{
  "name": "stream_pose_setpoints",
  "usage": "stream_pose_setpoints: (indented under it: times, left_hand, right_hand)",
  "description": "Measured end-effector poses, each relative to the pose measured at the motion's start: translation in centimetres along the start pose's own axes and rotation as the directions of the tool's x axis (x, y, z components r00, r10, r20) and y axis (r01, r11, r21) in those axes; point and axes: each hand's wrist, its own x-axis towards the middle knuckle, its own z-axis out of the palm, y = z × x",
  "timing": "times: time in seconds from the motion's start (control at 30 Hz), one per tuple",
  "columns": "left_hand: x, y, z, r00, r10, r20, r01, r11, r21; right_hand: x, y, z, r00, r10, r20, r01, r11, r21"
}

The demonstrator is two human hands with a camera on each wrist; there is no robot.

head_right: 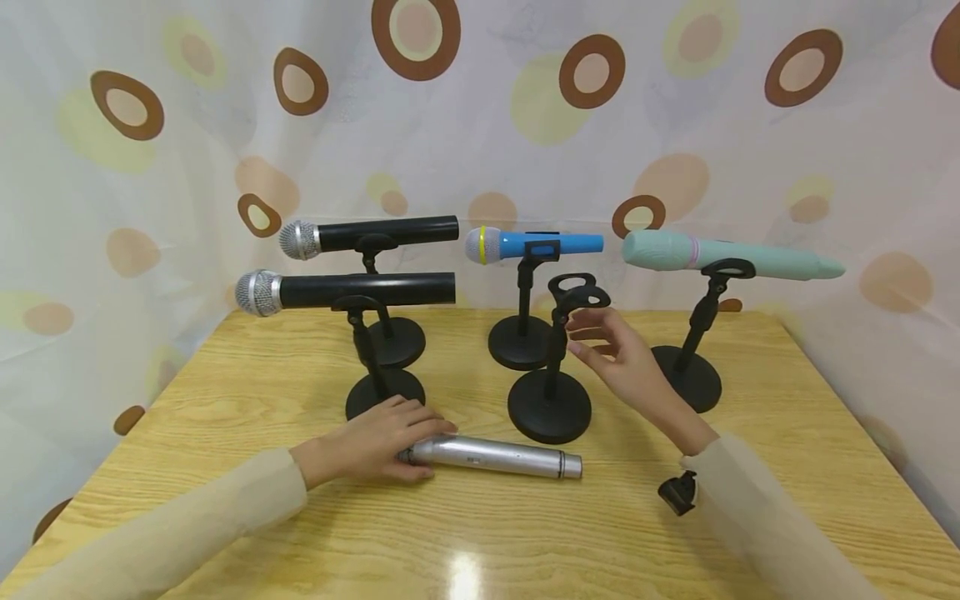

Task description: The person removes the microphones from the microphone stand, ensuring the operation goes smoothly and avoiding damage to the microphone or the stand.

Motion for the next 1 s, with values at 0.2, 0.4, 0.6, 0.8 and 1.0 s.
stream_pose_setpoints:
  times: [0.2,0.4,0.6,0.8,1.0]
  left_hand:
    - [0.3,0.1,-1.1,1.0,-0.008,0.013,0.007,1.0,0.013]
    - [0.9,0.3,-2.5,0.994,0.064,-0.083,-0.056,0.994,0.096]
    - [1.9,0.8,-4.5,0.981,0.132,-0.141,-0.114,0.985,0.128]
    - [3.2,1.5,-6.7,0.951,0.219,-0.219,-0.177,0.964,0.199]
    - [4.6,2.3,-9.3,0.92,0.272,-0.282,-0.202,0.946,0.252]
  right_hand:
    - [-0.6,-0.4,-0.5,0.997,-0.04,-0.065,0.037,0.998,-0.048]
    - [-0.8,-0.4,-0.9,0.993,-0.059,-0.098,0.053,0.997,-0.064]
    - [-0.3,-0.3,-1.1,0.992,-0.062,-0.112,0.057,0.997,-0.048]
    - [0.5,0.1,-0.8,0.991,-0.071,-0.115,0.07,0.997,-0.01]
    - [1.6,0.7,-0.3,0.989,-0.085,-0.122,0.089,0.996,0.024]
